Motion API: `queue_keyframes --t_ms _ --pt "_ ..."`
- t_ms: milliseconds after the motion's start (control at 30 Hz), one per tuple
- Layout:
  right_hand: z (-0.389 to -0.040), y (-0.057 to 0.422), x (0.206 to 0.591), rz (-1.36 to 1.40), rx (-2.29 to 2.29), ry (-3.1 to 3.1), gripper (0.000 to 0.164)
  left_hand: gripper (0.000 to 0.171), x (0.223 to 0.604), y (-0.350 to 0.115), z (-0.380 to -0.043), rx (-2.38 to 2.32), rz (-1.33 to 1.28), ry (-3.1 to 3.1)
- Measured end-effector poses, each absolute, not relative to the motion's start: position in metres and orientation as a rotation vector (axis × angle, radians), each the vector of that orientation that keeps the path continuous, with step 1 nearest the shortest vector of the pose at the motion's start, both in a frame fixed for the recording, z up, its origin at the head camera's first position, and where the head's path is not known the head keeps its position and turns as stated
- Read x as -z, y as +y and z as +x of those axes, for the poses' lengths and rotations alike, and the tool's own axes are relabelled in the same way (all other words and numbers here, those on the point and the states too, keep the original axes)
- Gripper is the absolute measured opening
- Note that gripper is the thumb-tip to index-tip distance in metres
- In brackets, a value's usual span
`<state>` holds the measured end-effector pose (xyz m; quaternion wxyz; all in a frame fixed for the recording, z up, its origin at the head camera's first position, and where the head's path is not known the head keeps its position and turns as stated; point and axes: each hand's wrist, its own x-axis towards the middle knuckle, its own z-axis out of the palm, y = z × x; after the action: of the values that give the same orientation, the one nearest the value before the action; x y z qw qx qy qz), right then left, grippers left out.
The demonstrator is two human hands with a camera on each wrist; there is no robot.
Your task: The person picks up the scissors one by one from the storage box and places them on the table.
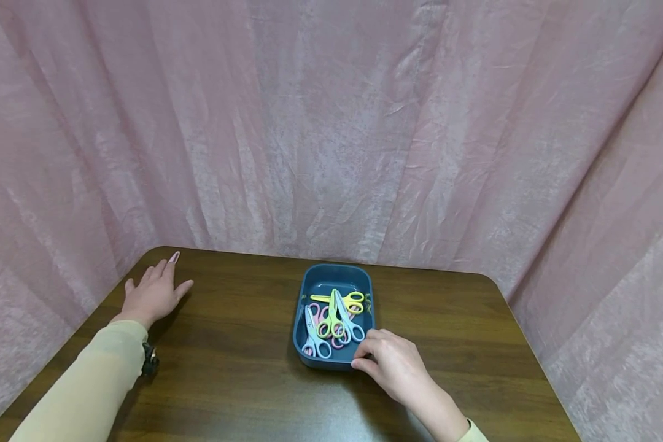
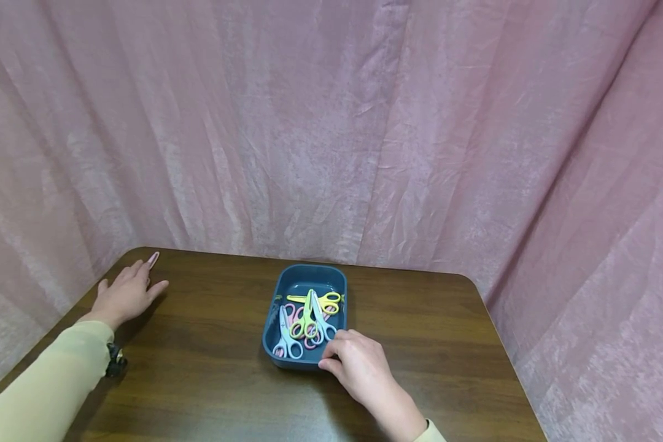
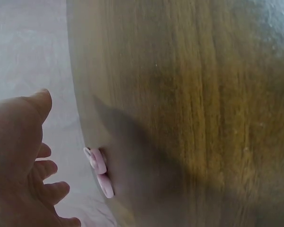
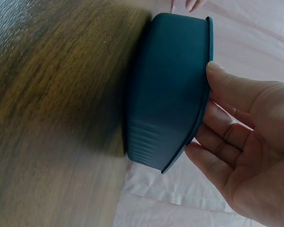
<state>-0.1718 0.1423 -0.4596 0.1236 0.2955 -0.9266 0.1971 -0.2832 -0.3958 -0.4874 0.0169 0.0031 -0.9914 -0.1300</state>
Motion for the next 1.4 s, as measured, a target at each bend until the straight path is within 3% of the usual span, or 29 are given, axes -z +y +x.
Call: queue_keyframes --t_ms 767,1400 --pt "-0.171 0.143 0.458 0.864 -0.589 -2.719 0.014 0.078 0.488 -0.327 -0.262 0.38 -0.157 -2.85" --pt "-0.171 0.142 0.457 0.863 -0.587 -2.719 0.015 0.074 0.488 -0.256 -0.231 0.465 -0.274 -2.783"
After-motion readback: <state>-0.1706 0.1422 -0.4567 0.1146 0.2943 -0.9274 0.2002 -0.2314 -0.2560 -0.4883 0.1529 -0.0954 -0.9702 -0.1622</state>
